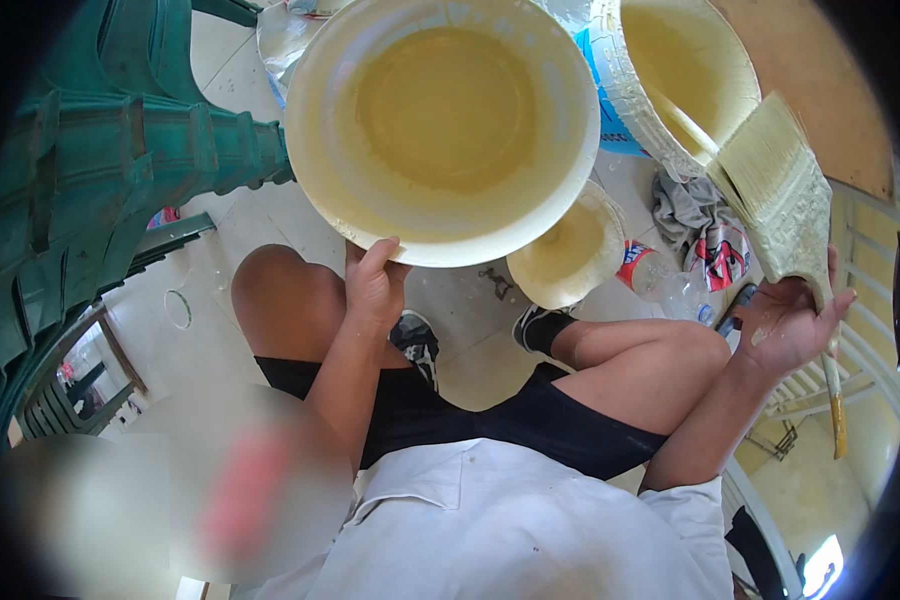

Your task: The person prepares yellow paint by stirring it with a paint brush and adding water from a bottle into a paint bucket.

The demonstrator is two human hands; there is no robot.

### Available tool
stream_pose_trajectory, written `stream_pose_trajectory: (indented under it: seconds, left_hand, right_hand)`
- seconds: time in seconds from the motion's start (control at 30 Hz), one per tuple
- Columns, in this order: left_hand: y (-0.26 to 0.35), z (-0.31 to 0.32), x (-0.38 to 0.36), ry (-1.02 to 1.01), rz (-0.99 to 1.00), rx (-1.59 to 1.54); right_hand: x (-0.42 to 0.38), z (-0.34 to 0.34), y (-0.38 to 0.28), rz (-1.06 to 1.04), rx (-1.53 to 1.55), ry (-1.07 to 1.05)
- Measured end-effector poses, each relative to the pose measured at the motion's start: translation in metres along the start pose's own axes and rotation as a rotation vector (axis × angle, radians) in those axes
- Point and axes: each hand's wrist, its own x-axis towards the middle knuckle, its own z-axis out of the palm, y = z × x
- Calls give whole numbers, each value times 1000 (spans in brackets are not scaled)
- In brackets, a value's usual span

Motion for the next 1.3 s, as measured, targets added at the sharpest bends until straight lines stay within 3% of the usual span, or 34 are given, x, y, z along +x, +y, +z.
stream_pose_trajectory:
  seconds: [0.13,0.2,0.23,0.33,0.4,0.43,0.5,0.57,0.63,0.8,0.87,1.0,1.07,1.1,1.17,1.3]
  left_hand:
    - [-6,-2,1,-1,-1,-25]
    - [-7,1,-1,21,4,5]
    - [-7,2,-1,18,9,3]
    - [-9,4,-3,23,39,16]
    - [-11,6,-3,50,51,37]
    - [-13,5,-3,46,55,39]
    - [-18,2,-1,29,56,-19]
    - [-25,-1,2,28,71,-18]
    - [-22,1,-2,48,81,23]
    - [-27,-6,-4,27,87,6]
    - [-32,-14,-2,-18,124,78]
    - [-31,-16,-3,-45,137,203]
    - [-29,-16,-1,-38,136,177]
    - [-29,-14,-2,-33,145,144]
    - [-31,-16,0,-28,159,113]
    - [-25,-12,-2,70,125,30]
  right_hand:
    - [-15,23,24,188,154,-176]
    - [-30,63,41,263,-223,-90]
    - [-33,78,47,259,-221,-95]
    - [-29,120,76,414,-583,-253]
    - [-14,131,121,158,-838,-535]
    - [-7,140,149,137,-861,-638]
    - [9,154,198,-198,-1174,-922]
    - [30,147,263,-8,-1520,-1031]
    - [31,151,289,194,-1629,-823]
    - [37,125,348,85,-1513,-718]
    - [40,112,380,-151,-1627,-781]
    - [21,115,410,-113,-1652,-758]
    - [7,111,411,-218,-1452,-1074]
    - [1,110,406,-216,-1459,-1073]
    - [-4,115,393,-138,-1472,-1582]
    - [12,123,357,-193,-1424,-1530]
